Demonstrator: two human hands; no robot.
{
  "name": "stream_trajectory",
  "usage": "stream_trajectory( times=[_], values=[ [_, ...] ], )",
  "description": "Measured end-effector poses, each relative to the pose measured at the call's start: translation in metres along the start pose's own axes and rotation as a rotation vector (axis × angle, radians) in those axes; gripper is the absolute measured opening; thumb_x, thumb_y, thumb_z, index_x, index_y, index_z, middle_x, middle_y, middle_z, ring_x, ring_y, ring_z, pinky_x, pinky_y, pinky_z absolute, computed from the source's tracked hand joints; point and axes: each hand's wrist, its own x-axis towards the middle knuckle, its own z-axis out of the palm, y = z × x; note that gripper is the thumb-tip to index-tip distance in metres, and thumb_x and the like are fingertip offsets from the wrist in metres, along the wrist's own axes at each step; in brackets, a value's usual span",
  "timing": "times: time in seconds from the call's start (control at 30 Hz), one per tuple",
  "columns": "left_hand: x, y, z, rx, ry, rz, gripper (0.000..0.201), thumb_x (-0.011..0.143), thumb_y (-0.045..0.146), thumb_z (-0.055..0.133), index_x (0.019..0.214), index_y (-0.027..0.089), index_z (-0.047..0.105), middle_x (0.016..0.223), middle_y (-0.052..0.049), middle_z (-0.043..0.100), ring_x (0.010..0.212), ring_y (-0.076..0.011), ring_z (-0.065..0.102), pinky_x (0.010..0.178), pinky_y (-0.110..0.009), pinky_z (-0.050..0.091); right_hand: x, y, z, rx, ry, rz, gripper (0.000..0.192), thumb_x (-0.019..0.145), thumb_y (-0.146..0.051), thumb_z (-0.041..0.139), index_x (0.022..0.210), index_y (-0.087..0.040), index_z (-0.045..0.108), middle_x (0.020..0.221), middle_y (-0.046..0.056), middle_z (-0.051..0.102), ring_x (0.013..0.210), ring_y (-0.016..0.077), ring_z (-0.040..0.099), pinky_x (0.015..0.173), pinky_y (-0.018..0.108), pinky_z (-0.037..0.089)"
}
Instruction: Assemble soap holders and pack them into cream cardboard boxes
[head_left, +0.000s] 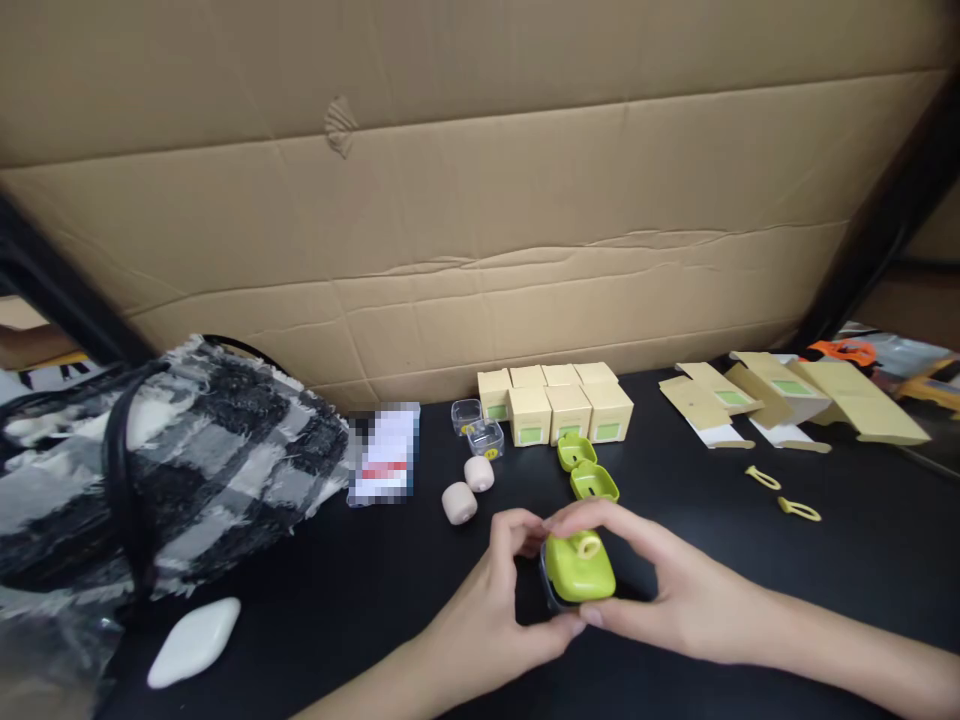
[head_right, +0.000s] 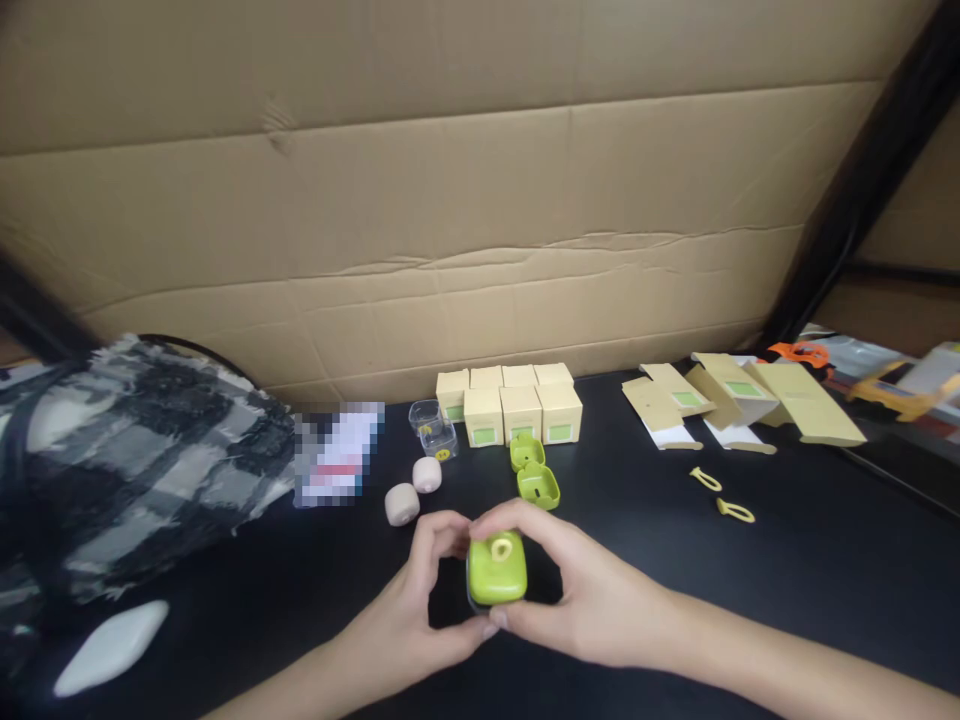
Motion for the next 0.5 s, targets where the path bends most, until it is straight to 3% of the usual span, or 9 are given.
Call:
stream_trajectory(
  times=[0.13, 0.5],
  values=[
    [-0.0010, -0.0001, -0.0018, -0.060, -0.015, -0.062, 0.054, 0.077, 0.039, 0.073, 0.113, 0.023, 0.036, 0.119, -0.010, 0.055, 0.115, -0.0233, 0.053, 0.102, -0.038, 0.039, 0.0011, 0.0020, -0.0002, -0.056, -0.015, -0.019, 0.044, 0.082, -0.011, 0.064, 0.121, -0.026, 0.050, 0.124, 0.004, 0.058, 0.119, 0.0199, 0.054, 0.103, 0.035, 0.042],
    [0.0009, -0.0067, -0.0001, -0.086, -0.028, -0.066, 0.065, 0.073, 0.030, 0.074, 0.120, 0.024, 0.029, 0.127, -0.014, 0.054, 0.121, -0.0277, 0.051, 0.105, -0.048, 0.036, 0.0044, 0.0002, -0.0068, -0.055, -0.126, 0.032, 0.042, 0.085, -0.027, 0.069, 0.123, -0.024, 0.051, 0.129, 0.006, 0.057, 0.124, 0.0194, 0.051, 0.106, 0.033, 0.039]
  ],
)
